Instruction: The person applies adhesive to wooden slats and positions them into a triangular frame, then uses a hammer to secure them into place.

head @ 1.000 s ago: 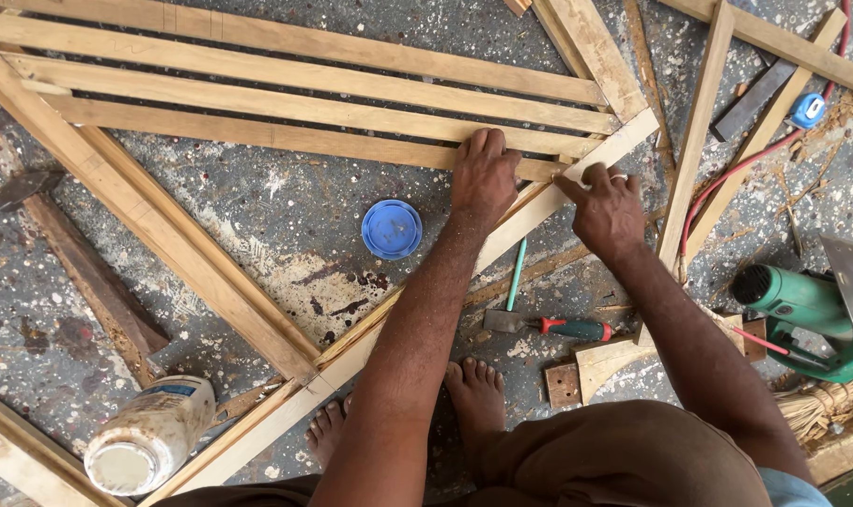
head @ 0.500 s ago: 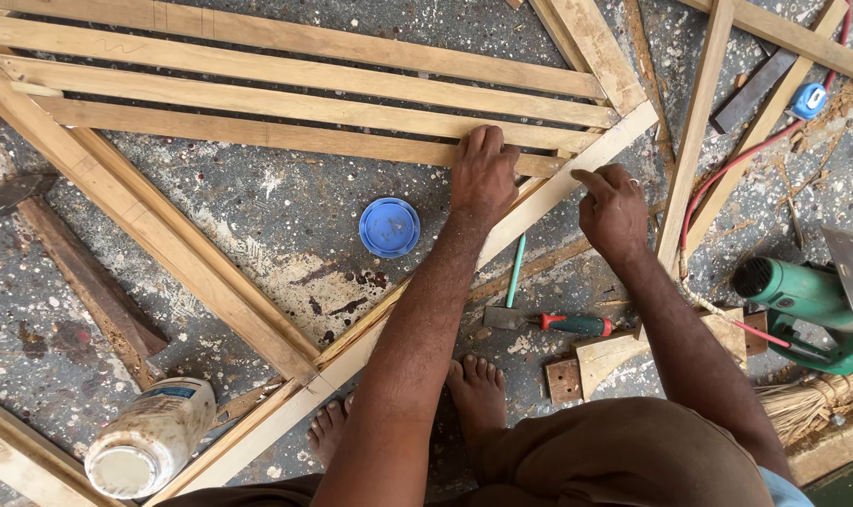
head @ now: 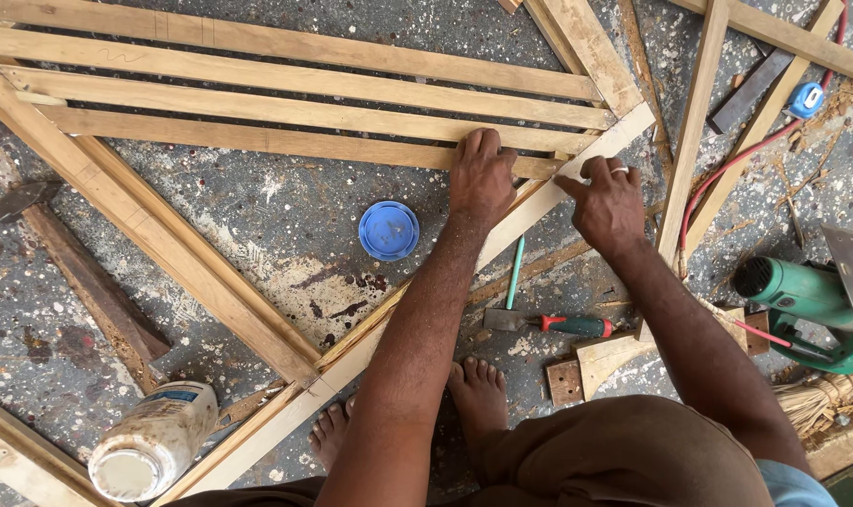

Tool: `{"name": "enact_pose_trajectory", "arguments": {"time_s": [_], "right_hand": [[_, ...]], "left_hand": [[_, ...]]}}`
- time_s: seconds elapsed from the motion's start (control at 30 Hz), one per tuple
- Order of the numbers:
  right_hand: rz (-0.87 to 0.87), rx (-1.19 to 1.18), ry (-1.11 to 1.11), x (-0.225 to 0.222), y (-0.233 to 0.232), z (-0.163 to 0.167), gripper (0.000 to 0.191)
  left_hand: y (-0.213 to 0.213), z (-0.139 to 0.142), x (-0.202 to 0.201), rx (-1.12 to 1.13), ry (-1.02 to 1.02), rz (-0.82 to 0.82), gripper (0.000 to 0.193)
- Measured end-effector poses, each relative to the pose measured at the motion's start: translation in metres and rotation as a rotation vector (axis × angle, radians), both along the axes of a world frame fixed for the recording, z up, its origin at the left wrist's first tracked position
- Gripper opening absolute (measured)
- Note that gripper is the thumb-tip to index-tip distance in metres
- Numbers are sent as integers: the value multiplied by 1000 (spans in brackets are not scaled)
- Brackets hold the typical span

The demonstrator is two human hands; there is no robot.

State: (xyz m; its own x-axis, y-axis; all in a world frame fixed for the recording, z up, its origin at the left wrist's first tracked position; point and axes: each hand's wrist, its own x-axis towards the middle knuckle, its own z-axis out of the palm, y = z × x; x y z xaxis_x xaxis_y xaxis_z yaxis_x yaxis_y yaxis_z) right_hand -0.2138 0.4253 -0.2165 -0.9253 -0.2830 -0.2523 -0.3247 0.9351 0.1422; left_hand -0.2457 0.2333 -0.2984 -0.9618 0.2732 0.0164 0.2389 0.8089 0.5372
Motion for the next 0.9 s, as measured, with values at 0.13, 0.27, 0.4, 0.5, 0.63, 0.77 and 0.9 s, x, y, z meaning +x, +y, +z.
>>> {"name": "enact_pose_trajectory", "arguments": {"time_s": [0.13, 0.27, 0.4, 0.5, 0.63, 0.77, 0.9], "right_hand": [[-288, -389, -79, -10, -1, -9, 35], [-278, -177, -165, -17, -16, -13, 39], [-92, 190, -160, -17, -24, -7, 40], [-86, 249, -226, -7, -21, -3, 67], [-50, 266, -208, 12, -1, -4, 80], [-50, 132, -226, 10, 16, -6, 78], [-37, -39, -79, 8, 12, -4, 65]], "left_hand": [[-1, 3, 1, 20, -8, 8, 18], [0, 4, 1, 1, -54, 6, 17], [1, 3, 0, 23, -17, 18, 21], [0, 1, 0, 21, -21, 23, 22], [0, -2, 2, 36, 13, 24, 20], [2, -1, 5, 25, -24, 26, 16], [2, 2, 6, 38, 5, 40, 20]]}}
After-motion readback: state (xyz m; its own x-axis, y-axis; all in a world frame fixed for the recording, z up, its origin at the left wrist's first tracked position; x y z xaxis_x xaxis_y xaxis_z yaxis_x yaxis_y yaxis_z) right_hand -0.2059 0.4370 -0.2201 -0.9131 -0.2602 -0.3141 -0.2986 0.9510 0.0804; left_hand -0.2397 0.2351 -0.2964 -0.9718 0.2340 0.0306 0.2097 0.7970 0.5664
